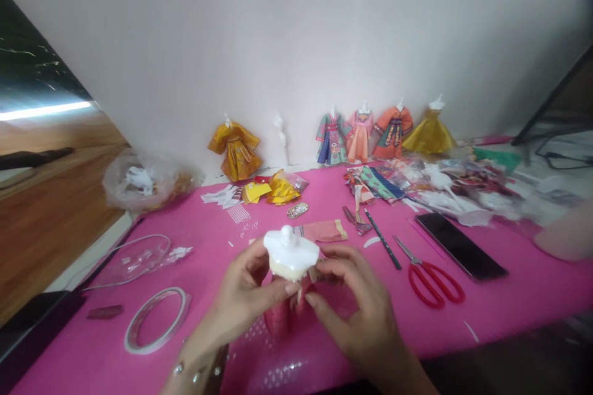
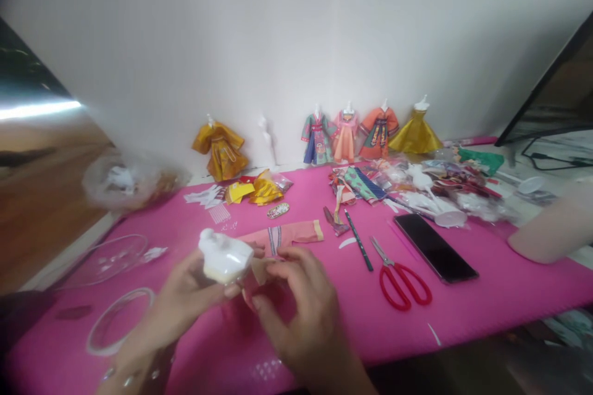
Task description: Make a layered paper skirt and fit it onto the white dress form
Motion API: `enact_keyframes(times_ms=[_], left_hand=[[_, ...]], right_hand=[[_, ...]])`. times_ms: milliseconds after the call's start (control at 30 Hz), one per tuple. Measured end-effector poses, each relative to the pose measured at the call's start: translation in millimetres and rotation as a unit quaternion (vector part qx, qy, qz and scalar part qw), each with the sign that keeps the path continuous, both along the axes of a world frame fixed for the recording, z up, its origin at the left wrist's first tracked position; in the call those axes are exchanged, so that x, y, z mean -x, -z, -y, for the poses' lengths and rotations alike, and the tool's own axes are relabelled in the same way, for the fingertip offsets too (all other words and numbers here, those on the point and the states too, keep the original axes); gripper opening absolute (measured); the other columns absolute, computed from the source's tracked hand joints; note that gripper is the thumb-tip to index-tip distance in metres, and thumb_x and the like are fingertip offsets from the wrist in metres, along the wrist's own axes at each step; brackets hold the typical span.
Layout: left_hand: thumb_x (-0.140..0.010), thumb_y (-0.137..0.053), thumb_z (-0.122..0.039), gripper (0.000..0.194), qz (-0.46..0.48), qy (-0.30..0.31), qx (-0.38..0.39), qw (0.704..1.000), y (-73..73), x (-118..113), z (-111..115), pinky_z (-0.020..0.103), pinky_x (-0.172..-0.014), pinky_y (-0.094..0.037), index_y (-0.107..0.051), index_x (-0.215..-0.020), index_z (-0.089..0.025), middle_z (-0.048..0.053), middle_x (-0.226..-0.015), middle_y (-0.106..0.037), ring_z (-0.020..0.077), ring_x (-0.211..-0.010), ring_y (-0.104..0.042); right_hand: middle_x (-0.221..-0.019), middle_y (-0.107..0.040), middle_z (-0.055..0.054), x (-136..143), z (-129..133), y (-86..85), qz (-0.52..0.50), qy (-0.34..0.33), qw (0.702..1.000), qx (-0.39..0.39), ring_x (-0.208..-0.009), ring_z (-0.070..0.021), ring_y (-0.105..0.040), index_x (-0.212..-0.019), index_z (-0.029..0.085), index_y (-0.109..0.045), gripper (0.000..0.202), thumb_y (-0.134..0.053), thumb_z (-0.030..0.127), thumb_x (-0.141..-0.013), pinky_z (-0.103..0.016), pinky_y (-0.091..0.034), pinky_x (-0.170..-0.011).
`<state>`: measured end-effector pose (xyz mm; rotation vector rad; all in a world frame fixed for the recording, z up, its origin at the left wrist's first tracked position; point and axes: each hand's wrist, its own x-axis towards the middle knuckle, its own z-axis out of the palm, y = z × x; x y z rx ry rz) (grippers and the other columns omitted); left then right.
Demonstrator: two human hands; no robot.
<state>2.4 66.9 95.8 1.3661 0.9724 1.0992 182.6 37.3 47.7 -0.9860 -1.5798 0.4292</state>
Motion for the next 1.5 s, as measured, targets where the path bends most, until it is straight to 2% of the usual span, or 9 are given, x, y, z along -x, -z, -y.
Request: enact_keyframes(times_ms=[233, 400, 567, 700, 833, 1000, 1167, 1267, 1500], left_hand=[[-0.071, -0.082, -0.024, 0.033, -0.023, -0.014, -0.041, 0.999, 9.4, 8.3, -3.7, 0.032, -0.086, -0.051, -0.07, -0.101, -0.017, 0.007, -0.103, -0.075, 0.0241, -0.096, -0.067], [-0.074, -0.08, -0.023, 0.034, -0.052, 0.009, -0.083, 0.995, 14.9, 17.4, -8.3, 0.032, -0.086, -0.052, -0.068, -0.105, -0.02, 0.006, -0.104, -0.074, 0.0237, -0.097, -0.067], [-0.077, -0.077, -0.024, 0.032, -0.061, 0.014, -0.095, 0.993, 16.1, 22.6, -11.2, 0.034, -0.091, -0.05, -0.067, -0.108, -0.021, 0.007, -0.113, -0.072, 0.026, -0.109, -0.064], [-0.081, -0.074, -0.028, 0.037, -0.062, 0.03, -0.1, 0.993, 15.7, 26.6, -16.2, 0.038, -0.098, -0.045, -0.064, -0.116, -0.021, 0.009, -0.121, -0.068, 0.0295, -0.119, -0.058], [-0.083, -0.072, -0.027, 0.033, -0.053, 0.052, -0.1, 0.992, 18.5, 28.1, -19.7, 0.038, -0.099, -0.044, -0.065, -0.115, -0.022, 0.007, -0.12, -0.069, 0.0289, -0.118, -0.059], [-0.085, -0.071, -0.023, 0.035, -0.048, 0.052, -0.111, 0.991, 23.4, 27.8, -21.6, 0.035, -0.103, -0.043, -0.064, -0.118, -0.028, 0.003, -0.127, -0.066, 0.0258, -0.125, -0.055], [-0.086, -0.07, -0.022, 0.038, -0.049, 0.058, -0.111, 0.991, 26.9, 27.4, -24.0, 0.034, -0.106, -0.041, -0.062, -0.122, -0.031, 0.002, -0.131, -0.064, 0.0235, -0.126, -0.054], [-0.085, -0.07, -0.023, 0.039, -0.05, 0.051, -0.122, 0.99, 27.9, 27.1, -23.8, 0.034, -0.107, -0.041, -0.061, -0.123, -0.03, 0.003, -0.133, -0.063, 0.0236, -0.128, -0.053], [-0.084, -0.072, -0.024, 0.054, -0.07, 0.008, -0.103, 0.992, 33.5, 38.4, -6.7, 0.038, -0.113, -0.036, -0.052, -0.132, -0.036, 0.002, -0.141, -0.055, 0.0244, -0.132, -0.047]], right_hand=[[-0.107, -0.062, -0.011, 4.9, -5.5, 9.2, 0.04, 0.038, 0.998, -0.029, -0.102, -0.0269, -0.06, -0.095, 0.021, -0.064, 0.022, -0.063, 0.008, -0.077, -0.04, -0.05, -0.087], [-0.082, -0.054, -0.003, 2.4, 3.9, 14.7, 0.002, 0.049, 0.996, -0.07, -0.078, -0.0192, -0.056, -0.091, 0.019, -0.058, 0.02, -0.059, 0.005, -0.078, -0.031, -0.048, -0.067], [-0.072, -0.055, 0.0, -0.5, 10.5, 31.3, -0.019, 0.01, 0.996, 0.089, -0.067, -0.016, -0.053, -0.08, 0.02, -0.055, 0.01, -0.057, 0.011, -0.08, -0.028, -0.044, -0.062], [-0.075, -0.062, -0.001, -2.8, 14.8, 46.9, -0.107, -0.024, 0.954, 0.279, -0.066, -0.0166, -0.06, -0.089, 0.019, -0.057, 0.013, -0.064, 0.023, -0.079, -0.028, -0.049, -0.06], [-0.09, -0.068, -0.005, 4.3, 19.2, 57.2, -0.178, -0.062, 0.918, 0.349, -0.074, -0.0196, -0.065, -0.103, 0.02, -0.057, 0.035, -0.072, 0.025, -0.071, -0.03, -0.052, -0.063], [-0.082, -0.069, -0.002, 19.0, 12.6, 69.2, -0.307, -0.053, 0.884, 0.349, -0.077, -0.0195, -0.066, -0.098, 0.02, -0.058, 0.04, -0.081, 0.022, -0.066, -0.031, -0.052, -0.07], [-0.082, -0.071, -0.001, 14.4, 8.9, 70.8, -0.541, -0.084, 0.775, 0.316, -0.075, -0.0171, -0.068, -0.095, 0.02, -0.056, 0.044, -0.086, 0.027, -0.064, -0.03, -0.053, -0.071], [-0.088, -0.072, -0.001, 9.5, 12.2, 66.2, -0.592, -0.107, 0.727, 0.33, -0.07, -0.0154, -0.068, -0.094, 0.02, -0.057, 0.045, -0.087, 0.021, -0.061, -0.031, -0.055, -0.07], [-0.085, -0.068, -0.001, 12.7, 12.7, 75.4, -0.508, -0.076, 0.789, 0.338, -0.068, -0.0147, -0.065, -0.102, 0.019, -0.057, 0.053, -0.089, 0.024, -0.06, -0.024, -0.052, -0.054]])
